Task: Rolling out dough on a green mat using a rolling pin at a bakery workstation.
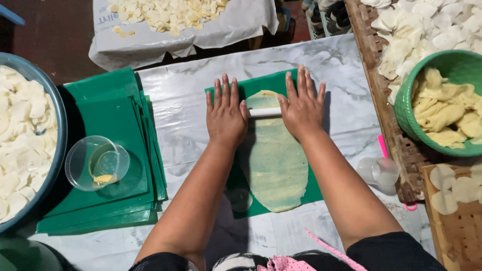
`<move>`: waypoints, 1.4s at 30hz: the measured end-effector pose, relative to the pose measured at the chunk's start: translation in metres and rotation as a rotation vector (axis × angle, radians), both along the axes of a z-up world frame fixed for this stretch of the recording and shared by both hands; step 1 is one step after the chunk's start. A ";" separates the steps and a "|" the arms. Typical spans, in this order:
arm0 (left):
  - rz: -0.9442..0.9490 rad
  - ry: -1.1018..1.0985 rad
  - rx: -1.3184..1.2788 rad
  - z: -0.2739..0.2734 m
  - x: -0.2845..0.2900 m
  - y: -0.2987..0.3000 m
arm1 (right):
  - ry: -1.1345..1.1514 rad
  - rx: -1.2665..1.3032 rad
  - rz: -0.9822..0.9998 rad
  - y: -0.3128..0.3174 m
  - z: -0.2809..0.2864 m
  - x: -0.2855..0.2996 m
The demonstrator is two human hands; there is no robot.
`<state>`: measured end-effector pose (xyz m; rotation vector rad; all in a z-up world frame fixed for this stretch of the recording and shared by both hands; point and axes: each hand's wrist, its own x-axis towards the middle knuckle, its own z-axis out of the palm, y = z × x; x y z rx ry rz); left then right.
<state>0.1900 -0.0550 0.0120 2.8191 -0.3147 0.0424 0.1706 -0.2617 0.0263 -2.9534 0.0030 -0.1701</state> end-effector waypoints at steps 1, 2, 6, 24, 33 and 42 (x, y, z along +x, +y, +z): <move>0.000 0.005 -0.004 -0.001 -0.014 0.000 | 0.005 -0.004 0.000 -0.002 -0.001 -0.014; -0.027 -0.008 -0.008 -0.002 -0.029 0.001 | 0.015 0.001 0.013 -0.004 -0.002 -0.029; -0.081 -0.053 0.000 -0.006 -0.077 0.012 | -0.002 -0.021 0.050 -0.011 -0.023 -0.080; 0.046 0.001 -0.047 0.001 -0.026 0.015 | 0.009 -0.047 0.105 0.009 -0.017 -0.001; 0.192 0.032 -0.043 -0.009 0.083 0.017 | 0.303 -0.020 -0.018 0.032 0.024 0.093; 0.076 -0.010 -0.062 0.002 0.020 0.020 | 0.062 -0.005 0.033 0.026 0.007 0.030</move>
